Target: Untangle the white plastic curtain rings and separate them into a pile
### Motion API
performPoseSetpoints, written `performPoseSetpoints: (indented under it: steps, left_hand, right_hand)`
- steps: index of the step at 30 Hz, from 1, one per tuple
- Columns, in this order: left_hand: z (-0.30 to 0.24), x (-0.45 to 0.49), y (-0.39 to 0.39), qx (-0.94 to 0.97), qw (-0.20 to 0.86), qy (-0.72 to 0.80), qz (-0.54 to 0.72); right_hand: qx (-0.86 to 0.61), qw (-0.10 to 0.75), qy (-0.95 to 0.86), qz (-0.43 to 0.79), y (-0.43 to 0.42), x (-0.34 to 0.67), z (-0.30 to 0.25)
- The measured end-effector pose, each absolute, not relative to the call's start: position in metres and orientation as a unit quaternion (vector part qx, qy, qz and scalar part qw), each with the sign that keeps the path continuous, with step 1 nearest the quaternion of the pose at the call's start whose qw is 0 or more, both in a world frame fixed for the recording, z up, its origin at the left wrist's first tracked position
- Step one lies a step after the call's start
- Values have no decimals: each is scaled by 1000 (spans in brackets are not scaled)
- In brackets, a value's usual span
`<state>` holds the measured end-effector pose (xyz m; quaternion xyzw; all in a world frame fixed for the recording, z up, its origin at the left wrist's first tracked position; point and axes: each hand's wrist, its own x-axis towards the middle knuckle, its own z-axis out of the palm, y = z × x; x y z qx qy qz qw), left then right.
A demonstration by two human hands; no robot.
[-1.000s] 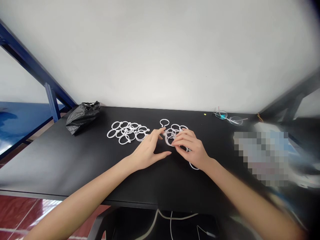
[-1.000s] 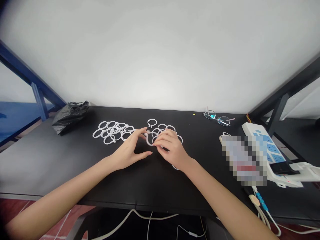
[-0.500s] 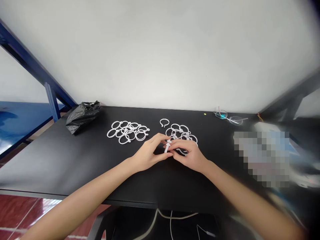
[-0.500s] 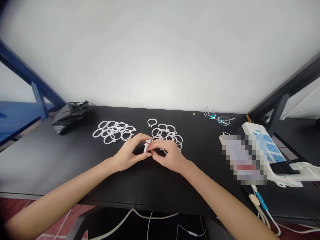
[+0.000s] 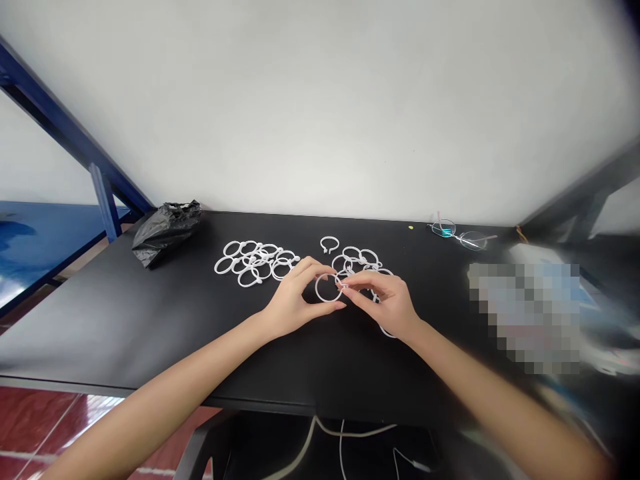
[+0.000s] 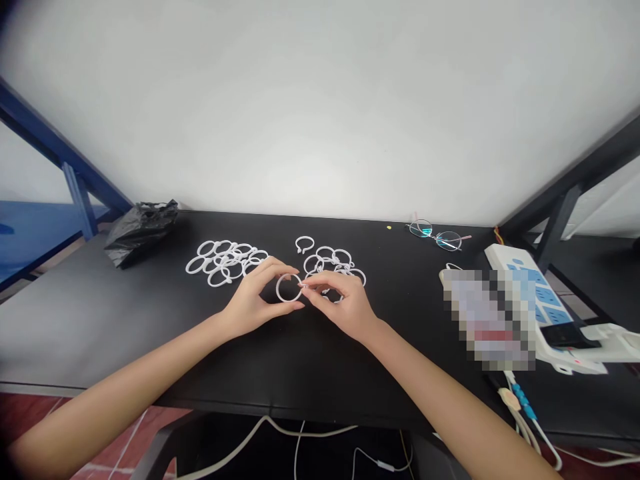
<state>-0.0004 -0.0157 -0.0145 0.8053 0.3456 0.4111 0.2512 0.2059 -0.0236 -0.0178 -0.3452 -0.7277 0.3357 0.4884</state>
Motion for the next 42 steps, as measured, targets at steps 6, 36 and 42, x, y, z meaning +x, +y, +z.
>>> performPoseSetpoints:
  steps: [6, 36, 42]
  left_hand:
    - [-14, -1, -14, 800, 263, 350, 410]
    - [-23, -49, 24, 819, -77, 524, 221]
    - [-23, -48, 23, 811, -72, 542, 209]
  right_hand:
    - [-335, 498, -747, 287, -22, 209, -19]
    - [-397, 513, -717, 255, -21, 208, -18]
    - [-402, 505, -722, 248, -21, 209, -17]
